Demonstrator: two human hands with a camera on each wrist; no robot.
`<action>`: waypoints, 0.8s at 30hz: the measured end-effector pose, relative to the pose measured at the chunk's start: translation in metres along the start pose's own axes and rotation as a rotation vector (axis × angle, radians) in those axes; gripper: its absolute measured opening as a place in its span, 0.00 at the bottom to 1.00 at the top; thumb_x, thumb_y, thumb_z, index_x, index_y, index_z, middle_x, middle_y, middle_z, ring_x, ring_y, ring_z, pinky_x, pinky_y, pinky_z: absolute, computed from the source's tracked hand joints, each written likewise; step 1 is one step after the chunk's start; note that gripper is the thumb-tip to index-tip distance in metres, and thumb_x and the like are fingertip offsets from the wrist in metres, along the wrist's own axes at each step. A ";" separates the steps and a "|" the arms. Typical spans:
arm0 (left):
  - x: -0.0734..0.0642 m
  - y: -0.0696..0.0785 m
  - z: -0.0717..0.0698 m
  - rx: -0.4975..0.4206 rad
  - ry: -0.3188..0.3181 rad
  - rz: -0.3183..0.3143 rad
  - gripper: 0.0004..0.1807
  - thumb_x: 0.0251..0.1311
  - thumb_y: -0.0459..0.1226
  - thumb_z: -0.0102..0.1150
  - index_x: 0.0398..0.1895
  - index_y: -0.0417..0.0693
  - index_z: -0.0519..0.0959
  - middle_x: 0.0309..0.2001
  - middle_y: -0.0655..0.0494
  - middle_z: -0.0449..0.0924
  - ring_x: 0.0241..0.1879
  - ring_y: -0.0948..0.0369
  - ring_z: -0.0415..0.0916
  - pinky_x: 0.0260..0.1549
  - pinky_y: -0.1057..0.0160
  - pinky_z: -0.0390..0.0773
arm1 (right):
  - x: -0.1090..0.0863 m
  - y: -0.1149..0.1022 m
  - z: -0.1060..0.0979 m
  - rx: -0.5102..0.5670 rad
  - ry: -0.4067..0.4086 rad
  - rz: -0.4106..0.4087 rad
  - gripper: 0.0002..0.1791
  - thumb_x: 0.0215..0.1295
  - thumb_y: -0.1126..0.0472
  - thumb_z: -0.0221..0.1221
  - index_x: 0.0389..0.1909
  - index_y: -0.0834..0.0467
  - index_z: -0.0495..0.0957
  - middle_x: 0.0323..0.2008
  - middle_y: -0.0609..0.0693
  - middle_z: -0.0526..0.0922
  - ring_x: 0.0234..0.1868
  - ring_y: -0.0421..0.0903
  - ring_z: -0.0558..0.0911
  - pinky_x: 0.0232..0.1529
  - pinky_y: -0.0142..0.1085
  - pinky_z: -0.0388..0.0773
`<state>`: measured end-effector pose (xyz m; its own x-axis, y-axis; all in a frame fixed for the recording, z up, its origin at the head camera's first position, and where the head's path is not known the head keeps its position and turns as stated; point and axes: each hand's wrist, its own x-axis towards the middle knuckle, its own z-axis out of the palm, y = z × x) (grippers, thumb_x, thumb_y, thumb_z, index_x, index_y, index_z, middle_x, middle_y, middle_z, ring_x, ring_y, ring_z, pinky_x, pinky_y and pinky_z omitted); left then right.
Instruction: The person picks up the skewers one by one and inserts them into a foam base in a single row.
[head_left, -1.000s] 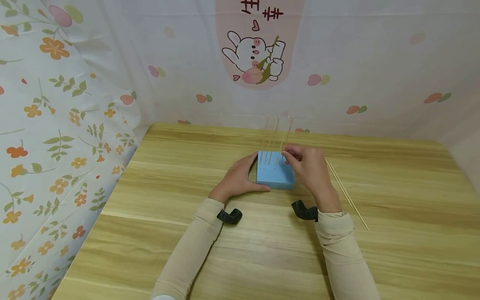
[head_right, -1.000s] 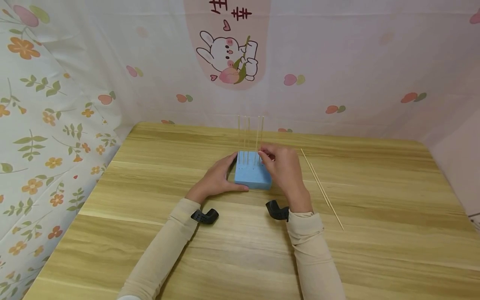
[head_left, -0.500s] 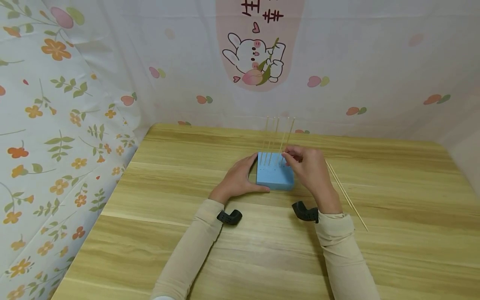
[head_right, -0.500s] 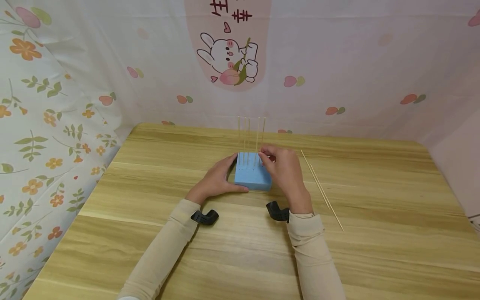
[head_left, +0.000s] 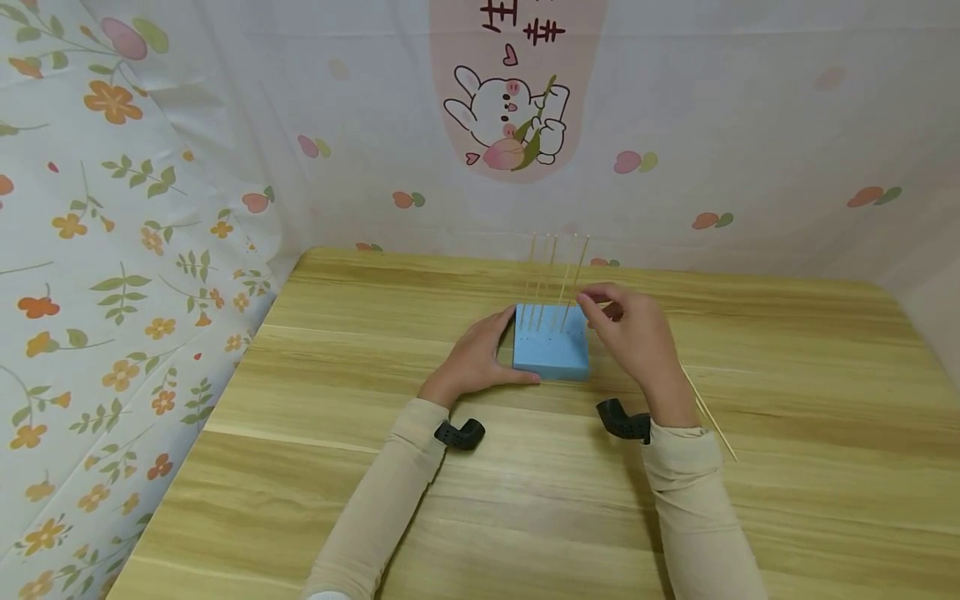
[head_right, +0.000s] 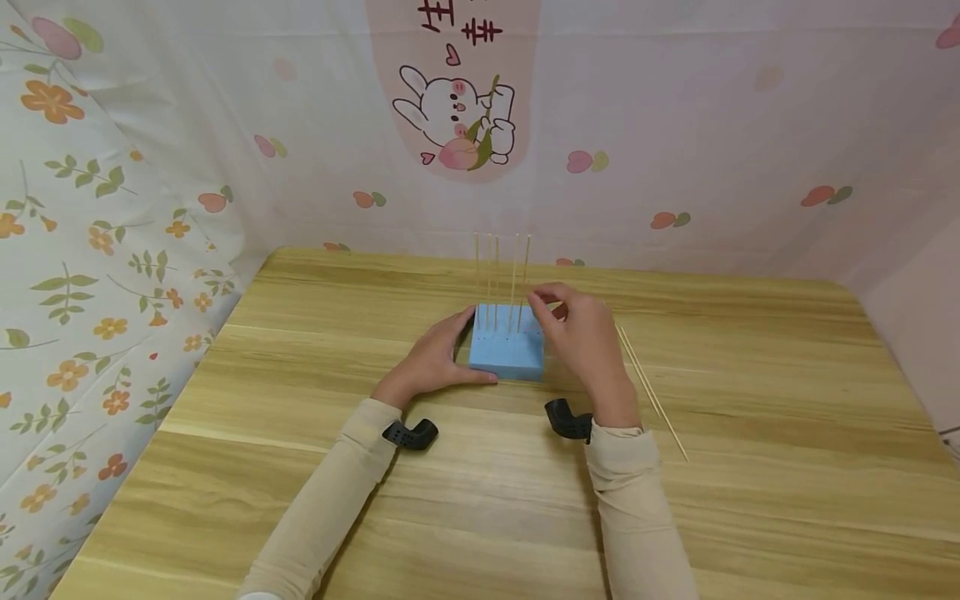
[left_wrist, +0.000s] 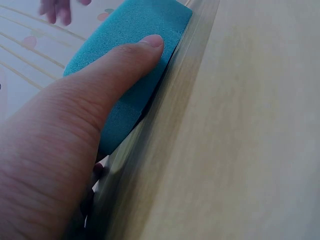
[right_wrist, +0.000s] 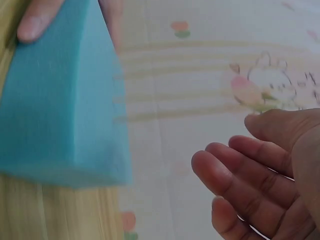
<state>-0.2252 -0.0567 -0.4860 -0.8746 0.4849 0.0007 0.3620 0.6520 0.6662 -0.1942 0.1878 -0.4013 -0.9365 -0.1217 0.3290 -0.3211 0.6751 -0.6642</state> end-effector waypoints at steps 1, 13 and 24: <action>0.000 0.000 0.000 0.000 -0.006 -0.001 0.69 0.47 0.62 0.78 0.85 0.47 0.47 0.81 0.48 0.55 0.79 0.50 0.53 0.75 0.48 0.57 | -0.001 0.003 -0.004 -0.007 0.000 0.017 0.17 0.78 0.56 0.59 0.54 0.64 0.85 0.43 0.59 0.89 0.32 0.54 0.87 0.31 0.44 0.79; -0.001 -0.003 0.001 -0.011 -0.008 0.005 0.70 0.48 0.64 0.77 0.85 0.46 0.46 0.81 0.47 0.53 0.79 0.48 0.52 0.75 0.46 0.58 | -0.033 0.064 -0.063 -0.236 -0.141 0.184 0.11 0.75 0.62 0.61 0.45 0.67 0.85 0.41 0.66 0.87 0.42 0.65 0.84 0.42 0.60 0.79; 0.000 -0.002 0.000 -0.007 0.000 0.006 0.70 0.47 0.63 0.78 0.85 0.46 0.47 0.81 0.46 0.54 0.79 0.48 0.53 0.75 0.46 0.57 | -0.053 0.089 -0.091 -0.260 -0.366 0.317 0.11 0.69 0.60 0.66 0.39 0.67 0.85 0.35 0.59 0.87 0.40 0.61 0.83 0.41 0.53 0.78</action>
<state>-0.2258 -0.0580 -0.4879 -0.8724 0.4888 0.0042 0.3647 0.6451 0.6714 -0.1603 0.3206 -0.4167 -0.9844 -0.0972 -0.1464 -0.0132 0.8717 -0.4898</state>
